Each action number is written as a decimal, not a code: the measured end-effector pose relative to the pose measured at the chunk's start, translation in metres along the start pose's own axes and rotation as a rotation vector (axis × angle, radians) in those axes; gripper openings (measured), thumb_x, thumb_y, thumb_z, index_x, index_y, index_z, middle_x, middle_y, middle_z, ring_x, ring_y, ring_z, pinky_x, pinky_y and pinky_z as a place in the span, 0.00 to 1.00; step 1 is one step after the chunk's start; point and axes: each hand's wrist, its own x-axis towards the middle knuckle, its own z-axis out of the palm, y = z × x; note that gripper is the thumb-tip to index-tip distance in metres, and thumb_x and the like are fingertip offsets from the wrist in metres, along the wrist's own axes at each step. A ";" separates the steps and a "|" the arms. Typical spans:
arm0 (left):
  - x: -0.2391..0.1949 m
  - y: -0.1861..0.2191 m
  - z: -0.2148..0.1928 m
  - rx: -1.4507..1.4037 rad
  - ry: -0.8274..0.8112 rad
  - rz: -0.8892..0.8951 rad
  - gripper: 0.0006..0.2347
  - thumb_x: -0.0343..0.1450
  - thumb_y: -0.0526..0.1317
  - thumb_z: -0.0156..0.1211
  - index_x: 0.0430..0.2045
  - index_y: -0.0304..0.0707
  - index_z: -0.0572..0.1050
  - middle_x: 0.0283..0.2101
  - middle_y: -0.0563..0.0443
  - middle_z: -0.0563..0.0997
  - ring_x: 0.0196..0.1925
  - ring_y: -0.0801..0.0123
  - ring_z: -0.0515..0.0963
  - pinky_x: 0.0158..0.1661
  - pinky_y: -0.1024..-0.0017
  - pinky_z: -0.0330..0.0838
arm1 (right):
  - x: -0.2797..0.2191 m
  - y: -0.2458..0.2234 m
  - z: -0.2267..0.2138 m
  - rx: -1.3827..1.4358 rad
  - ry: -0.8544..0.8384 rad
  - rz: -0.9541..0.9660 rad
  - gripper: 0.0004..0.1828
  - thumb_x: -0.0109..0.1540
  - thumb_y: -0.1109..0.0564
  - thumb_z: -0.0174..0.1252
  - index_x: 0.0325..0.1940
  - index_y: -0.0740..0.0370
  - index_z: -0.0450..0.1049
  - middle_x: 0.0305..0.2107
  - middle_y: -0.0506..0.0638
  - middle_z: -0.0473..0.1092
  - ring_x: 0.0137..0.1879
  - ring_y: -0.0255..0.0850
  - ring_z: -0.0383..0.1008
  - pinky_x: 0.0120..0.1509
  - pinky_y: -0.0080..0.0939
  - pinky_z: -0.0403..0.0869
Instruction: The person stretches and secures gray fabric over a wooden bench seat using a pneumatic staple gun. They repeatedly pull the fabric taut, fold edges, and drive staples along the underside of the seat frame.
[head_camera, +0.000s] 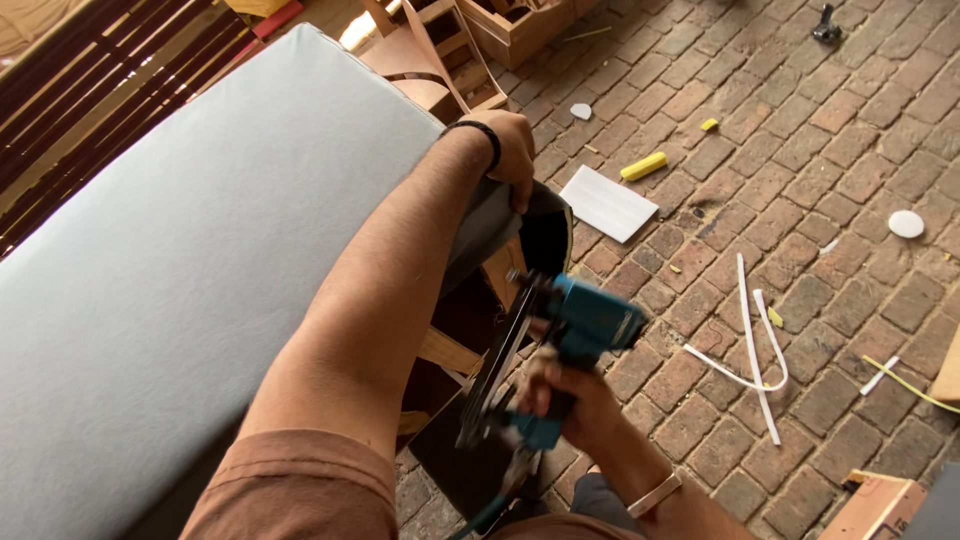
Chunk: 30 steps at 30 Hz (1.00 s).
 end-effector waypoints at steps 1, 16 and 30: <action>-0.002 0.003 -0.001 -0.015 0.010 -0.028 0.21 0.54 0.48 0.80 0.39 0.47 0.86 0.45 0.50 0.86 0.45 0.61 0.86 0.45 0.62 0.81 | 0.001 -0.006 -0.004 -0.144 0.071 -0.084 0.16 0.65 0.56 0.66 0.51 0.65 0.71 0.23 0.51 0.74 0.30 0.42 0.77 0.40 0.46 0.80; -0.013 0.009 -0.004 -0.089 0.059 -0.154 0.23 0.53 0.49 0.82 0.40 0.49 0.85 0.45 0.52 0.86 0.45 0.64 0.85 0.45 0.64 0.81 | 0.074 -0.029 0.014 -0.958 0.336 -0.319 0.08 0.61 0.62 0.61 0.43 0.66 0.75 0.21 0.50 0.74 0.22 0.35 0.77 0.25 0.35 0.79; -0.007 0.001 0.000 -0.102 0.072 -0.130 0.19 0.53 0.48 0.81 0.36 0.49 0.86 0.43 0.53 0.86 0.42 0.65 0.86 0.42 0.65 0.82 | 0.067 -0.010 0.003 -1.158 0.140 -0.510 0.09 0.63 0.62 0.58 0.43 0.70 0.68 0.22 0.50 0.74 0.21 0.34 0.78 0.23 0.33 0.76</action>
